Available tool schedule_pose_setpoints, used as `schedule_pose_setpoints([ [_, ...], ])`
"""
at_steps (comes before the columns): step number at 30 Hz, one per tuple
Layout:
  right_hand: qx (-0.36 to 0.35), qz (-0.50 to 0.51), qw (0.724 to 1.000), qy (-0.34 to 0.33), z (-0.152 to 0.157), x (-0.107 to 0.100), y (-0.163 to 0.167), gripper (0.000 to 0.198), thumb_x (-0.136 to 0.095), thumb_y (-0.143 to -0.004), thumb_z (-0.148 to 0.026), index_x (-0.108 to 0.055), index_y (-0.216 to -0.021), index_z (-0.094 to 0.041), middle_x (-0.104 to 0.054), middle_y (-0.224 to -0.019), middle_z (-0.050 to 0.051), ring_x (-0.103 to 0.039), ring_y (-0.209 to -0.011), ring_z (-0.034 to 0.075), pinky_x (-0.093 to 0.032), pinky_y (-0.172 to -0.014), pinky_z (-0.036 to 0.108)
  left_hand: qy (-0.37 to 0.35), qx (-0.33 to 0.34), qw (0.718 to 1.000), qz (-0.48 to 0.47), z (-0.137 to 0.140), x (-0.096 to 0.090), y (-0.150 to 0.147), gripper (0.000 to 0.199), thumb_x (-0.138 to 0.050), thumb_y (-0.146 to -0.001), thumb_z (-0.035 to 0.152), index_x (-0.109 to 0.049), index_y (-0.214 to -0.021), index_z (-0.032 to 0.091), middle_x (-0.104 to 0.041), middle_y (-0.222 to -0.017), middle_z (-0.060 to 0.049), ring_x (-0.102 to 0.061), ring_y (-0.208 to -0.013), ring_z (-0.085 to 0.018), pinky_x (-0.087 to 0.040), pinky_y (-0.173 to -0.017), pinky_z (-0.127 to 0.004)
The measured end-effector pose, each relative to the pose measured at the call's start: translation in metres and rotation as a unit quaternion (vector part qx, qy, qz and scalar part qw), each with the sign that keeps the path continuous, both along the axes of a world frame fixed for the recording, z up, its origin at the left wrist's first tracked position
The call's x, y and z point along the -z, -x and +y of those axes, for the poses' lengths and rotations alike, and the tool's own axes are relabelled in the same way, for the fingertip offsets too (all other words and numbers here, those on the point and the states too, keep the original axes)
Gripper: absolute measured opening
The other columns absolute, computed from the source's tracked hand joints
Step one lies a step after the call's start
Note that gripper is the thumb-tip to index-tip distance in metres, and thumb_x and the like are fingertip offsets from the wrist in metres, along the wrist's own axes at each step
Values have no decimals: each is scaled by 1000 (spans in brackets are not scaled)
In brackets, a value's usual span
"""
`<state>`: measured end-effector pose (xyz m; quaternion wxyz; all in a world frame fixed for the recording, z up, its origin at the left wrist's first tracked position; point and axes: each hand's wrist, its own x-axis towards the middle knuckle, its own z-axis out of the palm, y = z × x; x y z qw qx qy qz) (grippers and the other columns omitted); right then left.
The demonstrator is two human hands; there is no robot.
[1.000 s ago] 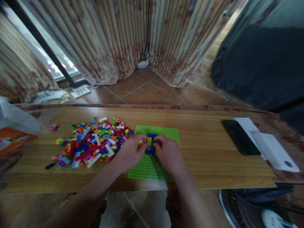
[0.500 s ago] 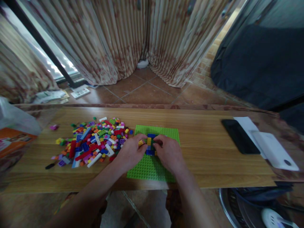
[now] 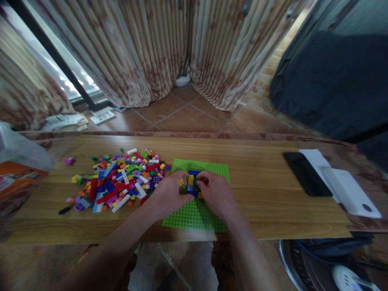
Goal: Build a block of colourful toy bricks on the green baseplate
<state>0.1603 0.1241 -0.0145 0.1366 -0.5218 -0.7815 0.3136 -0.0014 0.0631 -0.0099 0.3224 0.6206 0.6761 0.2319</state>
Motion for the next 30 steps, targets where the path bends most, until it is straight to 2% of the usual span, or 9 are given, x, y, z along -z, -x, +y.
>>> schedule_pose_setpoints([
  [10, -8, 4, 1000, 9, -2, -3, 0, 14, -58, -82, -25, -70, -87, -21, -73, -80, 1, -65, -74, 17, -44, -68, 29, 7, -4, 1000, 19, 1, 0, -3, 48, -71, -71, 27, -59, -117, 17, -70, -100, -8, -68, -92, -26, -52, -82, -37],
  [17, -7, 11, 1000, 22, 0, -2, 0, 14, -61, -78, -28, -69, -86, -20, -70, -74, 1, -61, -68, 16, -42, -63, 28, -16, -33, 998, 47, 3, 4, -8, 32, -61, -82, 32, -61, -111, 18, -72, -98, -7, -68, -93, -25, -51, -84, -36],
  [24, -1, 48, 998, 51, 5, 2, 0, 11, -64, -74, -26, -70, -80, -19, -71, -73, 1, -61, -67, 15, -42, -64, 27, 24, -88, 994, 67, 9, 1, -14, 32, -65, -77, 30, -63, -107, 21, -73, -90, -4, -68, -88, -24, -49, -75, -33],
  [30, -11, 42, 997, 59, 9, -1, 0, 9, -66, -73, -26, -72, -74, -19, -71, -69, 0, -61, -65, 14, -41, -62, 26, 43, -91, 991, 90, 14, -2, -15, 31, -66, -73, 28, -62, -103, 20, -73, -89, -6, -68, -87, -26, -47, -70, -33],
])
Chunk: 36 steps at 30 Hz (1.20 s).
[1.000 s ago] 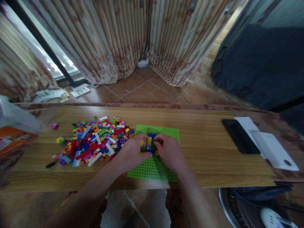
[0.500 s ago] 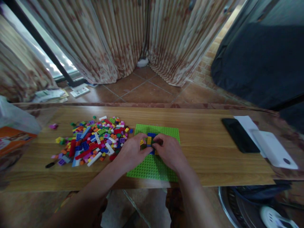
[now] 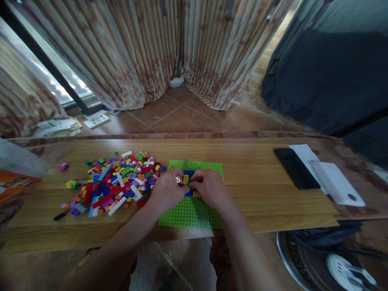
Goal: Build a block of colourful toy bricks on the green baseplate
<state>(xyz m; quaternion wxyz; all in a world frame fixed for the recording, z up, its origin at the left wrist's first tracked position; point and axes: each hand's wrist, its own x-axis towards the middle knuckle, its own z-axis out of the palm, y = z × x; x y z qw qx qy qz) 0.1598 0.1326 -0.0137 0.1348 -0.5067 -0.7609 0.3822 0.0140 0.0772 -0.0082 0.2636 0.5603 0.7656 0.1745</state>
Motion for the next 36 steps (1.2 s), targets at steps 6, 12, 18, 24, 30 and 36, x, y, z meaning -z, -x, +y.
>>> schedule_pose_setpoints([
  [6, -11, -38, 999, -19, 2, -8, 4, 7, -68, -73, -20, -75, -73, -19, -72, -68, 0, -61, -64, 14, -40, -61, 25, 20, 15, 1000, 14, 5, -2, 1, 31, -65, -74, 29, -61, -103, 20, -73, -88, -6, -68, -85, -27, -46, -68, -33],
  [12, -10, -8, 1000, -6, 1, -8, 0, 10, -67, -75, -23, -76, -78, -19, -74, -73, 0, -63, -67, 14, -42, -63, 25, 8, 13, 1000, -5, 3, -2, 3, 29, -67, -73, 28, -62, -100, 21, -73, -86, -5, -68, -84, -25, -45, -68, -31],
  [18, 50, 31, 998, -32, 2, -2, -14, 20, -58, -82, -26, -76, -85, -19, -76, -82, 3, -66, -75, 17, -44, -68, 27, -12, 31, 998, -61, 3, 0, 11, 23, -63, -80, 28, -66, -101, 18, -73, -88, -4, -67, -82, -20, -46, -73, -30],
  [24, 38, -45, 997, -50, -1, -7, -9, 22, -57, -83, -26, -77, -81, -18, -76, -79, 4, -65, -72, 17, -41, -65, 27, 2, 16, 998, -61, 12, 0, 13, 19, -58, -84, 29, -70, -93, 17, -73, -85, -6, -66, -78, -19, -46, -68, -28],
  [30, 22, -132, 990, -38, -5, -13, 3, 26, -55, -84, -30, -78, -80, -19, -74, -72, 5, -61, -63, 16, -35, -57, 27, 15, -14, 1000, -3, 16, -6, 6, 20, -62, -79, 33, -72, -90, 20, -74, -87, -7, -67, -85, -23, -48, -73, -31],
  [36, 15, -131, 991, -39, -3, -14, 5, 27, -53, -83, -25, -78, -78, -18, -72, -68, 4, -59, -60, 14, -36, -57, 26, 16, -25, 1000, 8, 15, -5, 3, 20, -61, -78, 33, -73, -89, 21, -75, -87, -6, -68, -86, -23, -49, -73, -30],
])
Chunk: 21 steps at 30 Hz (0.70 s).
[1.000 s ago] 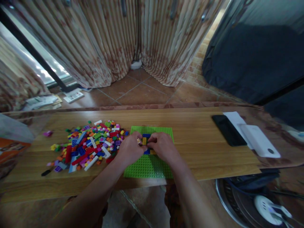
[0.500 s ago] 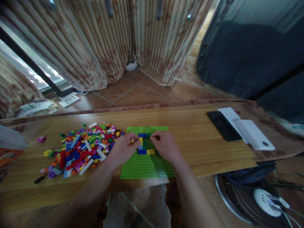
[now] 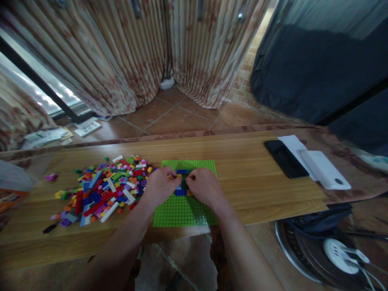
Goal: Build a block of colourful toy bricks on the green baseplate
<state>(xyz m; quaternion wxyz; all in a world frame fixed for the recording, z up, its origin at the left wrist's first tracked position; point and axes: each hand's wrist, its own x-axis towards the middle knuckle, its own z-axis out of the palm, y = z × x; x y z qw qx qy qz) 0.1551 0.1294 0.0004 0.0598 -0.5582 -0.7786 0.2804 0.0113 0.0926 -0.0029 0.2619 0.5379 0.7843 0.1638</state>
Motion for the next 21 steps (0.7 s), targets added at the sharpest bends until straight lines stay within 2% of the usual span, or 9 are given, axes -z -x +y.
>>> schedule_pose_setpoints([
  [21, 9, -6, 1000, -3, 3, 1, 4, 26, -53, -81, -23, -79, -76, -19, -73, -70, 6, -62, -63, 15, -37, -59, 26, 18, 4, 999, 29, 4, -2, -1, 21, -59, -78, 32, -74, -87, 21, -75, -87, -8, -69, -87, -24, -49, -72, -31],
])
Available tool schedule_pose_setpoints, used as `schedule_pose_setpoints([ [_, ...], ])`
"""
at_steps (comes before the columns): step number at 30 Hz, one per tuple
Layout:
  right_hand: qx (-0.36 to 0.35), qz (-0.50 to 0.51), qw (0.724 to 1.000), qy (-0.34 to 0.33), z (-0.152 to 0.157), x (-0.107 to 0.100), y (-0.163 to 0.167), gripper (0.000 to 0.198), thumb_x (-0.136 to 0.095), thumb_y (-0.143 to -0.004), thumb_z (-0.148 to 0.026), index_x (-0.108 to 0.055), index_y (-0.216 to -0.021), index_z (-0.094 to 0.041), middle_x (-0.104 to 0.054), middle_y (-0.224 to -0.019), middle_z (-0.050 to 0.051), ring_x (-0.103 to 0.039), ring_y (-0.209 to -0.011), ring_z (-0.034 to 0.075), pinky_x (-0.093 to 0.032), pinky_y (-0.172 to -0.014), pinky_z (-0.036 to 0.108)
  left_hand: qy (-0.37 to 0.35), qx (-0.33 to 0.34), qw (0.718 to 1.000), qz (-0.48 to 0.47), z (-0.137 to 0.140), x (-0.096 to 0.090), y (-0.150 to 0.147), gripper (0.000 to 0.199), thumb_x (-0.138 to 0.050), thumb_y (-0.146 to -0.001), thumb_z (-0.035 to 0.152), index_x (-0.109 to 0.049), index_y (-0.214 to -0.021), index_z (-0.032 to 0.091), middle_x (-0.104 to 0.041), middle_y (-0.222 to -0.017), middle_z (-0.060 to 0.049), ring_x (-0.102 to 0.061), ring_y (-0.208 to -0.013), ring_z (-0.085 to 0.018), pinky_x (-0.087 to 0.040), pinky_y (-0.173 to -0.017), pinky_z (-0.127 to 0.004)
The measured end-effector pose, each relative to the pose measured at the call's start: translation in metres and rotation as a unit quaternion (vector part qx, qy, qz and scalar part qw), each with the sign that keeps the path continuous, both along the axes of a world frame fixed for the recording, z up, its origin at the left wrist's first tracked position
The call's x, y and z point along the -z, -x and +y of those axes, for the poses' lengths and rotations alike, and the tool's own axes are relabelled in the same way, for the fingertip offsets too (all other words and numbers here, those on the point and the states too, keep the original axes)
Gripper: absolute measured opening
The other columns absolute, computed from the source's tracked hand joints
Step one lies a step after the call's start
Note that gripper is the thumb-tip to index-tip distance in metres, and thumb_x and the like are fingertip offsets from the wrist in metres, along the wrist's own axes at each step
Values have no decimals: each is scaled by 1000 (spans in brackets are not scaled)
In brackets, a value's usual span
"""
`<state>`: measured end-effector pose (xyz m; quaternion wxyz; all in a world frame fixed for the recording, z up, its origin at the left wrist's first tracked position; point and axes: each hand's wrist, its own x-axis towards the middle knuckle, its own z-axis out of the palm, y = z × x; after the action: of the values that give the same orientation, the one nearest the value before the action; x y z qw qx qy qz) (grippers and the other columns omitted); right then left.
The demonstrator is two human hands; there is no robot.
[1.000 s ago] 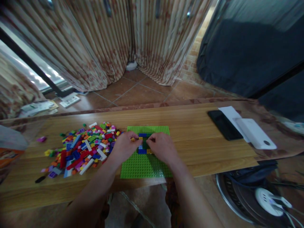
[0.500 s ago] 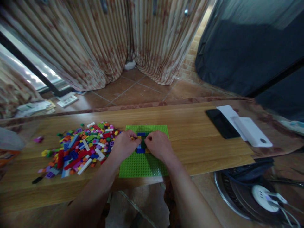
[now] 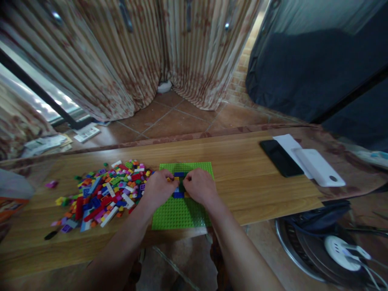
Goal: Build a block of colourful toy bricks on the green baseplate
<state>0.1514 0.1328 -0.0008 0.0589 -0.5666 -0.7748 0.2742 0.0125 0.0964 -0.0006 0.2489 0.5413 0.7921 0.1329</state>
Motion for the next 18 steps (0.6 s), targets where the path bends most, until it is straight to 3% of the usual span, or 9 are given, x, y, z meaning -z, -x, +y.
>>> schedule_pose_setpoints([
  [8, -20, 15, 1000, 6, -5, -2, -8, 25, -55, -84, -25, -79, -79, -18, -73, -71, 5, -60, -63, 15, -36, -58, 25, -16, 41, 999, -31, -7, 5, 6, 24, -63, -79, 34, -69, -96, 19, -73, -85, -6, -68, -82, -22, -48, -69, -29],
  [18, -57, -20, 998, 19, -13, -5, -9, 23, -58, -82, -25, -79, -73, -20, -72, -67, 4, -60, -62, 15, -35, -57, 27, -17, 78, 994, -74, -12, 3, 12, 24, -66, -75, 20, -64, -98, 17, -72, -85, -3, -66, -79, -18, -47, -70, -27],
])
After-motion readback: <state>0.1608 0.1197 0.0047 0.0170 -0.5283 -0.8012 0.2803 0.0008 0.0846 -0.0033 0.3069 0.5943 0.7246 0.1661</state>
